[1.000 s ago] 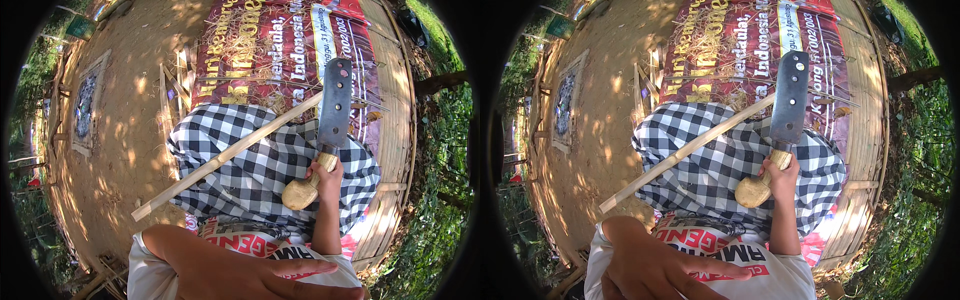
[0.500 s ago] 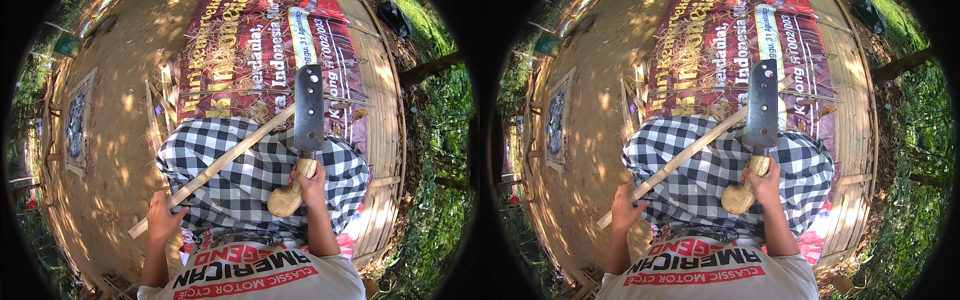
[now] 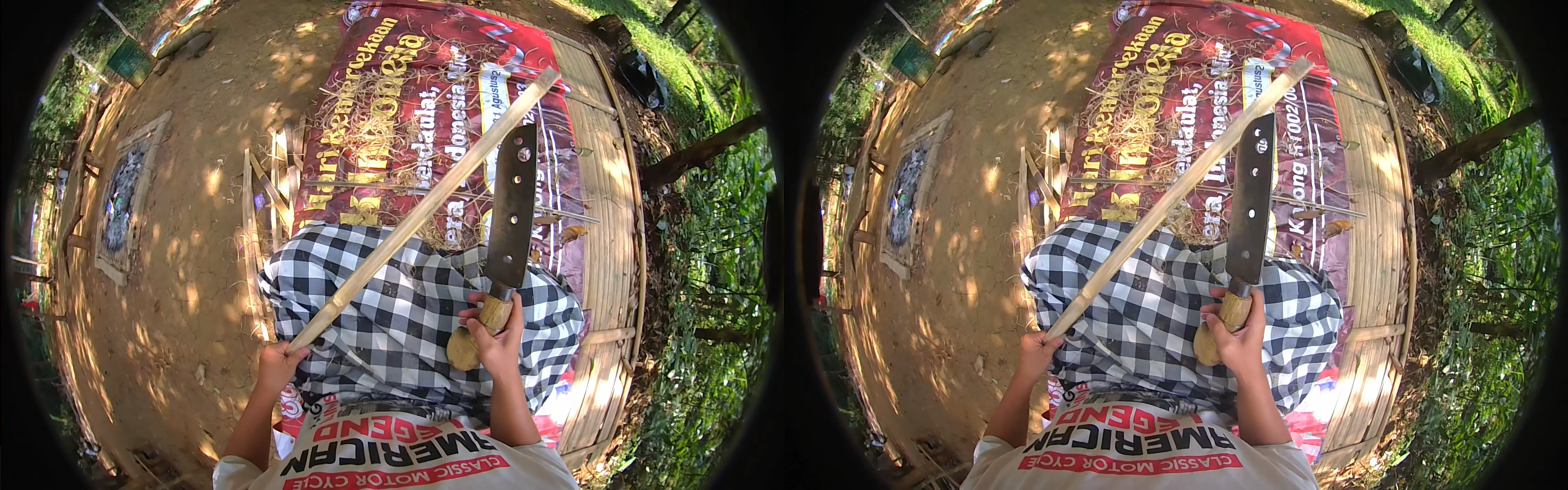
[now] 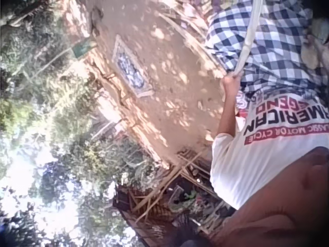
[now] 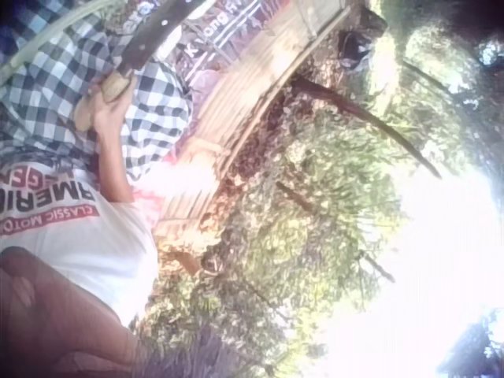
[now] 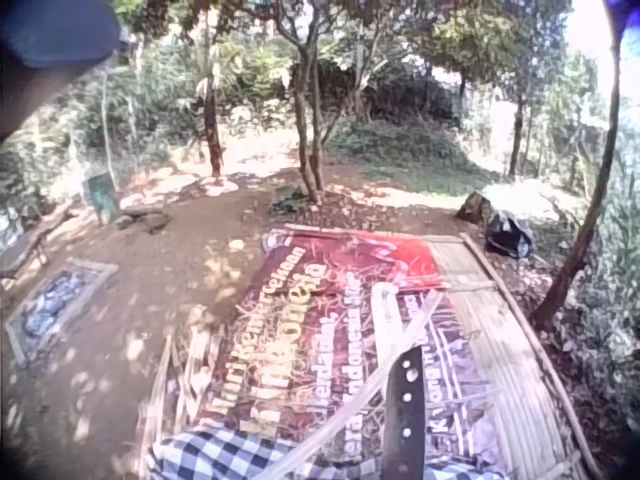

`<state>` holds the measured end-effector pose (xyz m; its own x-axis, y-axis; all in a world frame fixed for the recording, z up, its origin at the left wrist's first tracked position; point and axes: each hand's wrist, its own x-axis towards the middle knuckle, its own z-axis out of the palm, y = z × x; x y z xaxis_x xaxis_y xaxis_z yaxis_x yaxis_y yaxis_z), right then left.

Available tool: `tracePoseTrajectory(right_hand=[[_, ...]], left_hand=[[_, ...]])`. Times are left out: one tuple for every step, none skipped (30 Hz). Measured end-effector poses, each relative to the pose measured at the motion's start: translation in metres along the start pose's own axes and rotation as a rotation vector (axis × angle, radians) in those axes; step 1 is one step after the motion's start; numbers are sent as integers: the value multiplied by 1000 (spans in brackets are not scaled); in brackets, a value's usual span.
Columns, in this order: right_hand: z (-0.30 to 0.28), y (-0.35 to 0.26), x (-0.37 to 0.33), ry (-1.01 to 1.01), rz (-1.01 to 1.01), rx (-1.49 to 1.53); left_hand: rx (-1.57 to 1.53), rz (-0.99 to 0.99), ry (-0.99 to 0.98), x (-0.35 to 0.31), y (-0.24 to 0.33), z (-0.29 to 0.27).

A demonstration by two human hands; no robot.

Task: The person holds a length of bamboo on their lap and uses a large knife to shave and smooth the outer surface, rotating the bamboo and removing thin strips.

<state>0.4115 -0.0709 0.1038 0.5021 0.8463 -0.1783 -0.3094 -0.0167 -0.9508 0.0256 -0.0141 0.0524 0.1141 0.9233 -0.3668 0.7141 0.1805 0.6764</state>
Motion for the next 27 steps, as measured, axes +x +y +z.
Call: tracePoseTrajectory(right_hand=[[-2, -2, 0, -37, -16, -50], [-3, -4, 3, -79, -71, -170], [-2, -6, 6, -118, -127, -286], [0, -7, 9, -156, -184, -401], [2, -7, 15, -201, -220, -461], [9, -13, 20, -231, -271, -541], [19, -23, 24, -262, -324, -619], [27, -29, 29, -291, -377, -696], [31, -28, 34, -333, -425, -745], [35, -26, 40, -371, -499, -820], [40, -30, 45, -417, -543, -905], [44, -33, 49, -466, -581, -994], [48, -32, 54, -535, -618, -1080], [53, -32, 59, -566, -667, -1129], [59, -31, 64, -596, -717, -1177], [63, -28, 68, -630, -759, -1226], [67, -25, 73, -671, -785, -1242], [69, -20, 77, -687, -812, -1273], [70, -13, 82, -701, -838, -1303], [71, -10, 87, -716, -865, -1334], [73, -7, 91, -727, -874, -1349], [73, -3, 97, -744, -883, -1379], [72, 1, 103, -761, -892, -1409], [72, 4, 109, -778, -902, -1439], [72, 5, 115, -762, -956, -1441], [71, 7, 122, -756, -969, -1469], [69, 12, 128, -757, -980, -1496]], left_hand=[[-44, -61, 5, 2, 3, 2], [-88, -121, 10, 4, 4, 3], [-93, -76, 32, 6, 4, 3], [-97, -30, 55, 10, 1, 3], [-101, 16, 77, 14, -1, 4], [-102, 68, 97, 21, -2, 3], [-102, 60, 116, 23, -2, 3], [-101, 52, 137, 22, -3, 4], [-100, 48, 154, 23, -1, 5], [-82, 59, 167, 23, 3, 4], [-64, 71, 181, 23, 7, 4], [-49, 78, 192, 22, 10, 4], [-33, 101, 221, 24, 12, 5], [-10, 94, 217, 27, 12, 3], [14, 88, 214, 31, 11, 1], [39, 75, 206, 33, 11, 1], [44, 65, 207, 34, 15, 3], [84, 72, 209, 35, 12, 5], [123, 79, 211, 36, 5, 8], [162, 87, 214, 38, 2, 11], [135, 68, 206, 37, 8, 9], [145, 79, 206, 37, 5, 10], [154, 91, 207, 38, -1, 12], [164, 103, 207, 38, -4, 13], [156, 68, 204, 39, 0, 14], [171, 55, 202, 40, 6, 13], [186, 34, 200, 36, 10, 12]])
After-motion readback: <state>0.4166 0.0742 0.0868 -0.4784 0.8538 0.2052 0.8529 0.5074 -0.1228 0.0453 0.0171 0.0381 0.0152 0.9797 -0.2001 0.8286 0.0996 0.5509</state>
